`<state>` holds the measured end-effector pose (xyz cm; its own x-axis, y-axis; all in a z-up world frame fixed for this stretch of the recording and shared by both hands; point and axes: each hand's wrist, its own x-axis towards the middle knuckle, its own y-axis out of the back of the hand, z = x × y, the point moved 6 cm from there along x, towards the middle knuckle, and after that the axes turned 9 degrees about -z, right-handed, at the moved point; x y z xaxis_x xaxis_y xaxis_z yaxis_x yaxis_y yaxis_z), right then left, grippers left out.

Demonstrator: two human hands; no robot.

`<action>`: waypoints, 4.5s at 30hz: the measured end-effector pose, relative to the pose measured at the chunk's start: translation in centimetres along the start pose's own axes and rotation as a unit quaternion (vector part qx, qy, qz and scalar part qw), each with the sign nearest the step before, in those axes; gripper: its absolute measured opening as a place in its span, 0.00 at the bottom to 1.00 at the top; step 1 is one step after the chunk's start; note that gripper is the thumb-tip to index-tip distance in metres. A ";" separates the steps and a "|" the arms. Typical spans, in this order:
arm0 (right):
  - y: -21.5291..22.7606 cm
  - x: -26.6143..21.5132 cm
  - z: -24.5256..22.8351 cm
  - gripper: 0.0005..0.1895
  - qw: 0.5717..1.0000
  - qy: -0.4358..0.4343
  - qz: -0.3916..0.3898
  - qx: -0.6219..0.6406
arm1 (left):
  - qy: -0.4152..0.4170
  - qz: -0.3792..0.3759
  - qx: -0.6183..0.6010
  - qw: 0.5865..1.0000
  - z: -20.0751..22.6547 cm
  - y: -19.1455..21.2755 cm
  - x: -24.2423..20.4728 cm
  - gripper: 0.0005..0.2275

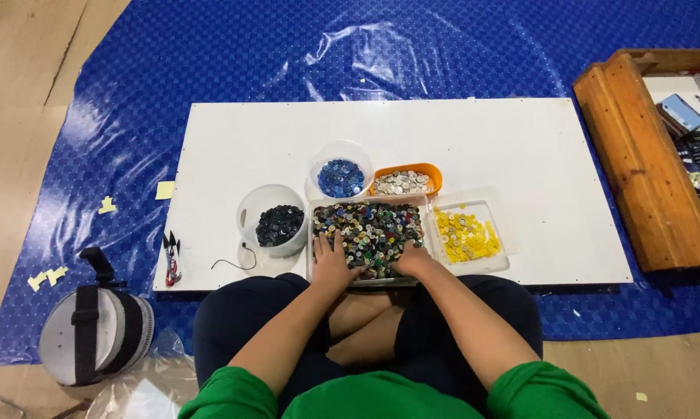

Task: Sorting various buttons by color and type from a large central container into smaller organized containers.

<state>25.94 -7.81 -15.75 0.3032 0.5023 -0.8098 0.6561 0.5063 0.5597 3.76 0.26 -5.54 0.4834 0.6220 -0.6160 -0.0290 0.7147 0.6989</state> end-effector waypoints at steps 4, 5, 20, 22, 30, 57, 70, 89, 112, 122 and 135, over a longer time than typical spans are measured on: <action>0.0 0.0 -0.8 0.56 0.998 0.013 -0.016 0.051 | -0.011 0.008 -0.016 1.000 -0.4 -0.4 0.6 0.48; 0.5 -3.0 -2.6 0.56 0.993 0.023 -0.034 0.113 | -0.015 0.005 -0.042 0.999 -0.4 -0.6 0.8 0.47; 0.4 -5.2 -6.4 0.56 0.783 0.036 -0.115 0.610 | -0.053 0.009 -0.126 0.991 0.3 0.7 0.0 0.40; 2.2 -9.9 -8.5 0.57 0.785 0.044 -0.129 0.604 | -0.058 0.015 -0.140 0.988 0.4 0.9 0.0 0.38; 2.0 -7.0 -7.8 0.45 0.669 0.108 -0.130 0.724 | -0.097 0.117 -0.090 0.984 1.2 2.1 -1.3 0.18; -0.6 0.8 -6.1 0.46 0.703 0.191 -0.204 0.654 | -0.132 0.263 -0.016 0.955 -1.1 0.1 4.9 0.10; 2.4 -6.8 -8.5 0.40 0.691 0.197 -0.181 0.672 | -0.180 0.280 -0.048 0.942 -0.6 1.1 1.9 0.06; 3.8 -5.5 -5.5 0.25 0.733 0.129 -0.029 0.667 | -0.275 0.246 0.195 0.908 3.3 -0.5 -0.7 0.11; 5.0 -6.1 -2.8 0.26 0.845 0.095 0.099 0.517 | -0.344 0.255 0.229 0.874 4.7 -3.3 2.7 0.05; 7.3 -0.8 -0.1 0.23 0.933 0.093 0.102 0.333 | -0.172 0.319 -0.052 0.930 2.1 5.9 4.1 0.07; 8.0 -6.4 -5.6 0.36 0.964 0.152 0.123 0.181 | -0.109 0.223 -0.123 0.961 1.0 9.1 0.3 0.08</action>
<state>25.38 -3.05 -5.08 0.3007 0.7858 -0.5404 0.8043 0.0956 0.5865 4.51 6.65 0.96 0.5462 0.8211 -0.1660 -0.4687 0.4638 0.7518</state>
